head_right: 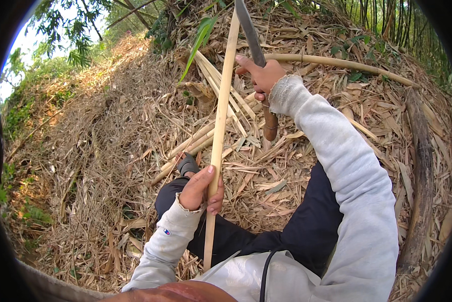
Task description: The person strips layers from a length of bamboo using a knife, pulling the strips away by hand and periodically turning the bamboo over.
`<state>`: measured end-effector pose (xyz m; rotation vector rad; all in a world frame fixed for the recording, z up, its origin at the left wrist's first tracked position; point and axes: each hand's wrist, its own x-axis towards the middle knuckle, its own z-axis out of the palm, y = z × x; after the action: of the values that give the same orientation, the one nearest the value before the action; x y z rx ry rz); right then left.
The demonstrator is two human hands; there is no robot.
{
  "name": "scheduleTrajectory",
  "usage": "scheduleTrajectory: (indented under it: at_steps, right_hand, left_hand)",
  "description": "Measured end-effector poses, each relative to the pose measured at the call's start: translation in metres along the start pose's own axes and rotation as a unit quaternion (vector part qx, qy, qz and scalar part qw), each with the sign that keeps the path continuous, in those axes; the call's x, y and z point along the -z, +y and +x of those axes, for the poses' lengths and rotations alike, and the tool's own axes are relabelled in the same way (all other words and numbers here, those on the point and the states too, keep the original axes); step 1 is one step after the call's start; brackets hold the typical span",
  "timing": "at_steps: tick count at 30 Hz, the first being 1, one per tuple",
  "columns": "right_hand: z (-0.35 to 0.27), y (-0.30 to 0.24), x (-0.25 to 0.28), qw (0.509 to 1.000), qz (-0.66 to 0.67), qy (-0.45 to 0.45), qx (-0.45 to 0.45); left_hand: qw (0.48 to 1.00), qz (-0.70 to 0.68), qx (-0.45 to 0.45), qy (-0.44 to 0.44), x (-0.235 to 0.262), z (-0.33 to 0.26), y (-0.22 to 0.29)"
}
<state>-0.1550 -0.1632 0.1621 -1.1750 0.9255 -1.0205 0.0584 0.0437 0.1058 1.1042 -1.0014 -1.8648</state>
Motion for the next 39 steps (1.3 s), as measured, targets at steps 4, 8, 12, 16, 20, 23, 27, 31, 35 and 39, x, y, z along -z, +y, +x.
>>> scheduleTrajectory:
  at_steps: [4, 8, 12, 16, 20, 23, 27, 31, 35, 39]
  right_hand:
    - [0.002, 0.013, 0.003, 0.998, -0.049, -0.004, 0.048]
    - [-0.008, 0.016, -0.008, 0.993, -0.086, -0.013, 0.074]
    - [-0.014, 0.022, -0.019, 0.973, -0.173, -0.005, 0.153]
    - [-0.017, 0.029, -0.025, 0.949, -0.221, 0.007, 0.224]
    - [-0.03, 0.026, -0.022, 0.892, -0.352, -0.062, 0.275]
    - [-0.032, 0.029, -0.011, 0.78, -0.482, -0.12, 0.381]
    - [-0.031, 0.033, -0.009, 0.665, -0.585, -0.16, 0.436]
    - [-0.021, 0.037, -0.008, 0.679, -0.579, -0.138, 0.431]
    - [-0.018, 0.031, -0.011, 0.642, -0.581, -0.126, 0.483]
    - [-0.017, 0.029, -0.013, 0.624, -0.607, -0.123, 0.477]
  left_hand:
    - [0.996, 0.049, 0.039, -0.061, 0.005, 0.009, -0.019]
    - [0.987, 0.146, -0.053, 0.036, 0.008, 0.023, -0.012]
    - [0.992, 0.078, -0.093, 0.035, 0.006, 0.054, 0.023]
    - [0.992, 0.061, -0.11, 0.022, -0.012, 0.069, 0.049]
    - [0.996, -0.056, -0.056, 0.04, -0.018, 0.069, 0.046]
    - [0.995, -0.088, -0.042, 0.012, -0.012, 0.07, 0.037]
    - [0.991, -0.135, -0.016, -0.013, 0.005, 0.067, 0.014]
    - [0.989, -0.143, -0.026, -0.023, 0.004, 0.06, 0.018]
    - [0.985, -0.162, -0.044, -0.035, 0.006, 0.055, 0.014]
    - [0.984, -0.17, -0.047, -0.032, 0.008, 0.057, 0.014]
